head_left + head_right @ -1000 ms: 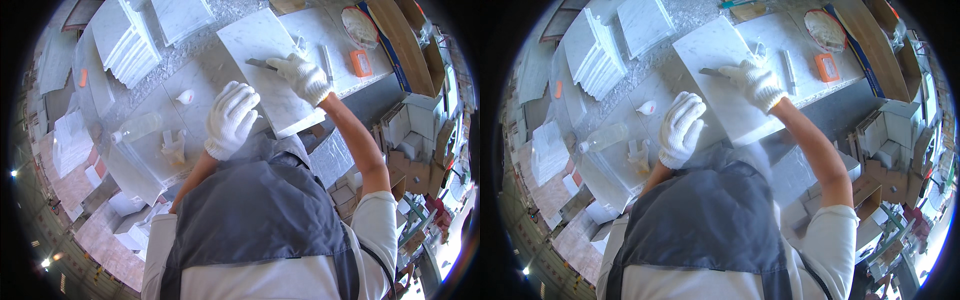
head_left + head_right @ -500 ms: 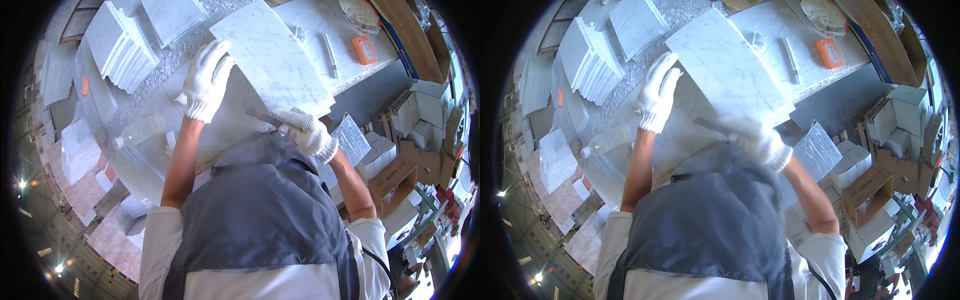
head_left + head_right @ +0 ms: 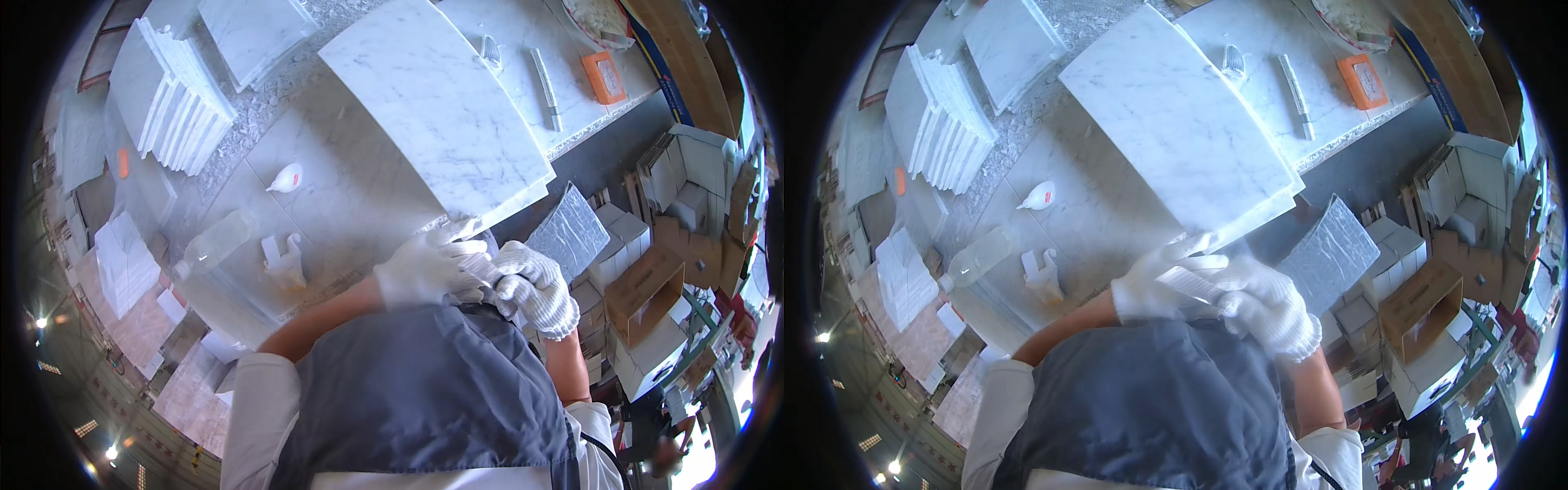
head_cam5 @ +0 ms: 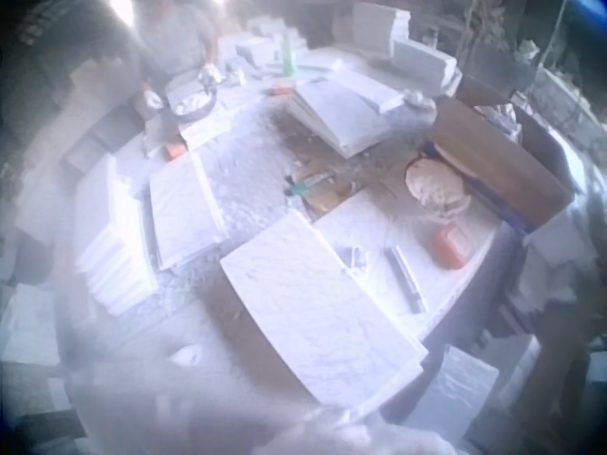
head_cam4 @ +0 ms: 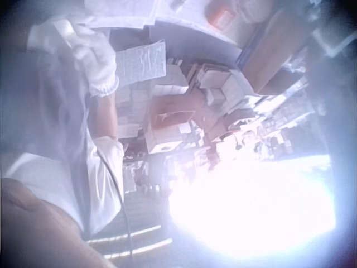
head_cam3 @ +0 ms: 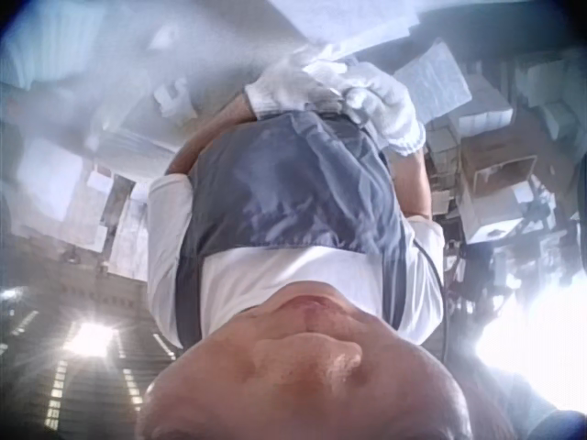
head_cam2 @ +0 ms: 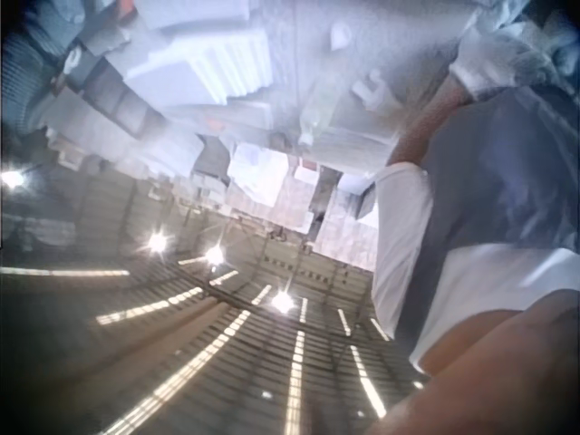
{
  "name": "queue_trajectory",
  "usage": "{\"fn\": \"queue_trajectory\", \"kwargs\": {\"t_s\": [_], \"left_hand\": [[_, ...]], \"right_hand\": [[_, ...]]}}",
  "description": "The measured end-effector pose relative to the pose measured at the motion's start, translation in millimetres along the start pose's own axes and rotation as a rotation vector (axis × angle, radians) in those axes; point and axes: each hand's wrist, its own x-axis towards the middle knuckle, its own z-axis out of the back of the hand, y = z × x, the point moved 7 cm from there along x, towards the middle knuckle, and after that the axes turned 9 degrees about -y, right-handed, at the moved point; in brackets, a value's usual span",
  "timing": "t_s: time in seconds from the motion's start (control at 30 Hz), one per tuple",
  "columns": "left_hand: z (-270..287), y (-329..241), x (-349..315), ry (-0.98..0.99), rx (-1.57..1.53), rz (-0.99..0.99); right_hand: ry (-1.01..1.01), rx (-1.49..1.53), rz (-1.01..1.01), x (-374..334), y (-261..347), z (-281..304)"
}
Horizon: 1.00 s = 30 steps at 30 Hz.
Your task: The person scrapes the surface of white rectangular tiles with a metal scraper, repeatedly applying liquid from a small bottle and wiping the surface. The person handles multiple tiles one at a time, scraping and wiping each before moving to the next.
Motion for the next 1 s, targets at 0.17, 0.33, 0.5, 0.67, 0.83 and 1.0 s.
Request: {"fn": "queue_trajectory", "kwargs": {"t_s": [0.17, 0.33, 0.5, 0.67, 0.83, 1.0], "left_hand": [[14, -49, -15, -0.192, 0.777, -0.432], [24, -33, -14, -0.449, 0.132, 0.09], [14, -25, 5, -0.478, 0.14, 0.141], [17, -35, 22, -0.563, 0.048, 0.257], [23, -59, 23, -0.272, 0.611, 0.087], [29, -59, 15, -0.376, 0.363, 0.118]], "right_hand": [[-0.246, 0.158, -0.182, 8, -21, 7], [-0.408, -0.002, -0.11, 31, -25, -3], [-0.402, -0.07, -0.032, 44, -17, -4], [-0.323, -0.134, -0.095, 38, -21, -6], [-0.345, -0.137, -0.03, 34, -17, 4], [-0.416, -0.024, -0.117, 33, -18, 27]]}}
